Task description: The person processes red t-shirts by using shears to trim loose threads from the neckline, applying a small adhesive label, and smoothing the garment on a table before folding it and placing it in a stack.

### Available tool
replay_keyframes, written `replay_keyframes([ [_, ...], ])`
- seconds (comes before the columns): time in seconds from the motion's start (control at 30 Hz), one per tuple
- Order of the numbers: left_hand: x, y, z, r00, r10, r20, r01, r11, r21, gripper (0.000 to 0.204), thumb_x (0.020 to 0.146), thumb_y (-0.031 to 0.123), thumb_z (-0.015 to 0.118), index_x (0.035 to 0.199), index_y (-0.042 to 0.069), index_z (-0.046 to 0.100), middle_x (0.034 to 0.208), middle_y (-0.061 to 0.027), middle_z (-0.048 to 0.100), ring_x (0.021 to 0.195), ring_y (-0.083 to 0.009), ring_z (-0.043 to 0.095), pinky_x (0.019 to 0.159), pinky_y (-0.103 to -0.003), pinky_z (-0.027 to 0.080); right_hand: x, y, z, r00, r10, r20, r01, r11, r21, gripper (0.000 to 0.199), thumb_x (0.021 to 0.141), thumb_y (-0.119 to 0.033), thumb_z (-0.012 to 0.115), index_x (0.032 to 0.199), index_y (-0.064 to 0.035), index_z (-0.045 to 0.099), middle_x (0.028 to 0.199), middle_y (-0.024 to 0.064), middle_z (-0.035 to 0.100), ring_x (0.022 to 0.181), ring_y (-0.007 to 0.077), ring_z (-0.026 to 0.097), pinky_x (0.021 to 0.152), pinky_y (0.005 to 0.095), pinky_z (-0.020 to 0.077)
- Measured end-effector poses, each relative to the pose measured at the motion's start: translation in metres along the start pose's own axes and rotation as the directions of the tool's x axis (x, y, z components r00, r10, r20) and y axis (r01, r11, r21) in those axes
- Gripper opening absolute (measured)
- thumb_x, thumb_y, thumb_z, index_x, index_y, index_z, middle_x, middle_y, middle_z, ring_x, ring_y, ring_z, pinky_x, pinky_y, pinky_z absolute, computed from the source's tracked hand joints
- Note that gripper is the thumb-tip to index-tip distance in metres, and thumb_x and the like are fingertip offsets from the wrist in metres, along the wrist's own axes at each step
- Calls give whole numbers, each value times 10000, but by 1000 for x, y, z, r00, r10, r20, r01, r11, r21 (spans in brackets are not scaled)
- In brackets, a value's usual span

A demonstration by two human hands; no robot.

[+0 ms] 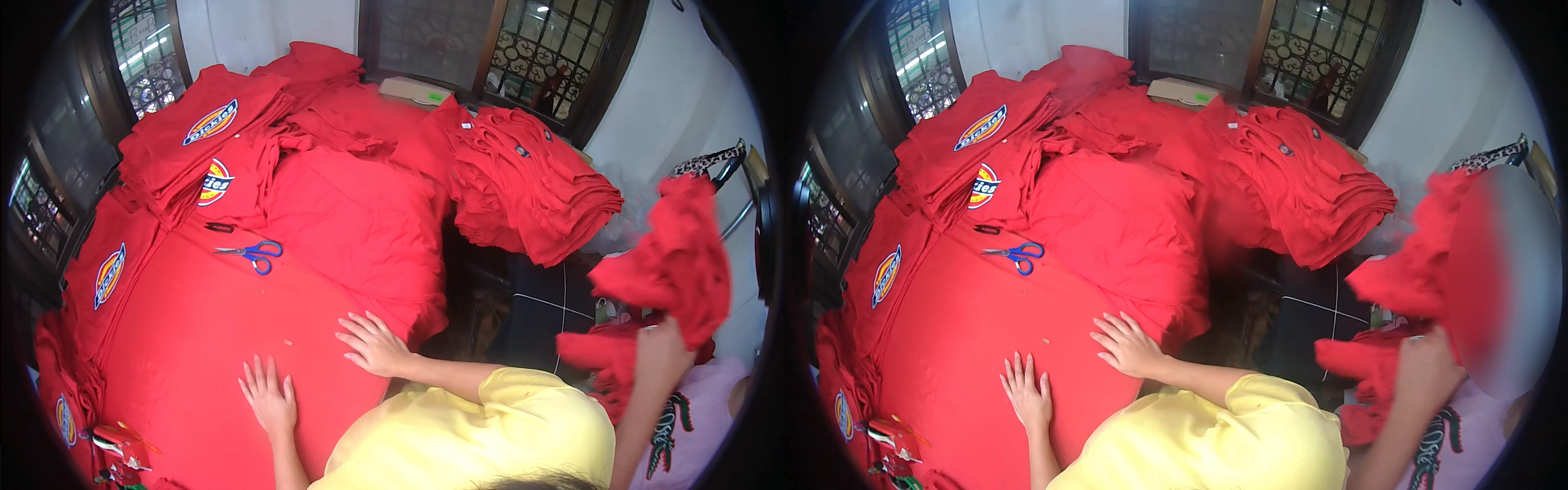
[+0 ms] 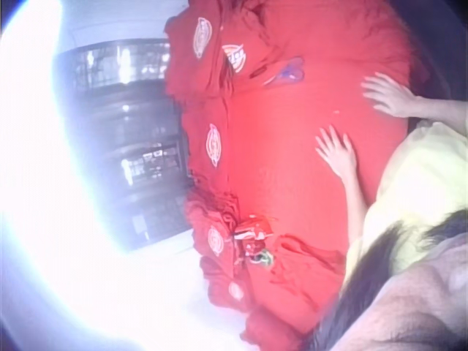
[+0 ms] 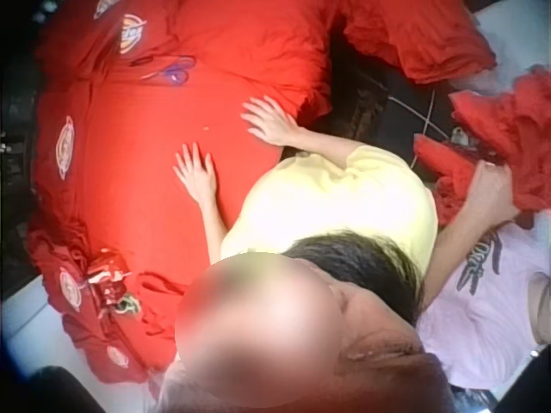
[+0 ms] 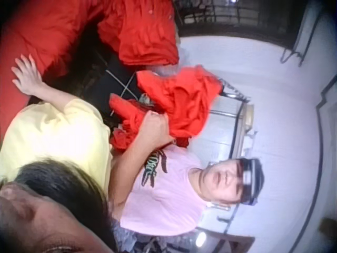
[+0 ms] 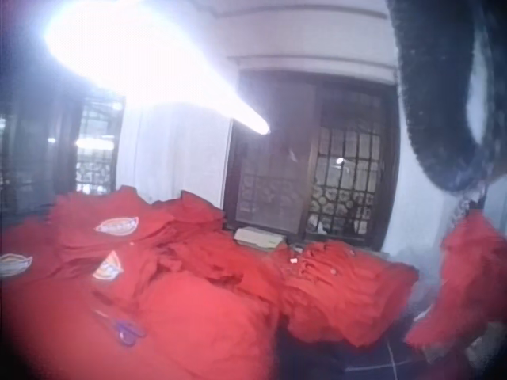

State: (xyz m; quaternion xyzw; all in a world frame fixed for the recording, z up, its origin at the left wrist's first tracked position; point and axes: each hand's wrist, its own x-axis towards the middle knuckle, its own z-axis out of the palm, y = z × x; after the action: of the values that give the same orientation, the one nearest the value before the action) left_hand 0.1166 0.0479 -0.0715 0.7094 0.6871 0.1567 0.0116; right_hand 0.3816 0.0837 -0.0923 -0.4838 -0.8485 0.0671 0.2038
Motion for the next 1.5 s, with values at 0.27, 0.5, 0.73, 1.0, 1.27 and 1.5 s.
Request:
replay_keyframes([
  [0.27, 0, -1, 1, 1000, 0, -17, 0, 1000, -13, 458, 895, 254, 571, 1324, 101, 522, 1465, -102, 386, 1399, -306, 260, 1162, -479, 148, 3, 0, 0, 1000, -4, 1, 4, 1000, 14, 472, 914, -349, 525, 1310, -92, 512, 1433, 113, 401, 1358, 278, 313, 1123, 480, 217],
  [0.5, 3, 3, -3, 1000, -12, 0, 12, 1000, -15, 461, 889, 248, 573, 1322, 98, 523, 1464, -102, 387, 1396, -314, 262, 1161, -479, 153, 3, 1, 4, 1000, -1, 8, 1, 1000, 11, 475, 916, -355, 519, 1311, -92, 512, 1435, 115, 399, 1357, 283, 313, 1119, 490, 221],
  [0.73, 1, 0, -2, 1000, -18, 8, 18, 1000, -6, 460, 882, 253, 575, 1313, 98, 529, 1464, -102, 384, 1395, -318, 261, 1157, -492, 161, 4, -1, -1, 1000, -11, 13, 11, 1000, -5, 483, 923, -370, 509, 1321, -97, 510, 1442, 118, 392, 1360, 288, 311, 1120, 487, 222],
  [1.0, 2, -1, -2, 1000, -5, -4, 5, 1000, 15, 454, 876, 265, 587, 1295, 96, 542, 1453, -99, 393, 1388, -323, 272, 1148, -505, 188, 4, 0, 2, 1000, -11, 14, 11, 1000, -3, 485, 918, -367, 518, 1323, -100, 503, 1437, 119, 398, 1352, 290, 325, 1116, 493, 225],
  [1.27, 8, 1, -5, 999, -36, 6, 37, 996, -75, 441, 879, 212, 578, 1294, 67, 535, 1428, -95, 432, 1370, -308, 316, 1151, -484, 194, 7, 15, -9, 995, 24, -92, -11, 990, 139, 428, 881, -301, 584, 1241, -70, 570, 1374, 143, 467, 1310, 301, 390, 1094, 496, 267],
  [1.5, -2, 1, -6, 995, -92, -23, 91, 995, -48, 421, 875, 174, 568, 1274, 41, 547, 1418, -92, 450, 1369, -295, 325, 1151, -456, 202, 58, 208, -228, 730, 105, -675, -507, 745, -433, 523, 923, -243, 489, 1349, 51, 414, 1482, 211, 314, 1390, 370, 261, 1127, 536, 176],
])
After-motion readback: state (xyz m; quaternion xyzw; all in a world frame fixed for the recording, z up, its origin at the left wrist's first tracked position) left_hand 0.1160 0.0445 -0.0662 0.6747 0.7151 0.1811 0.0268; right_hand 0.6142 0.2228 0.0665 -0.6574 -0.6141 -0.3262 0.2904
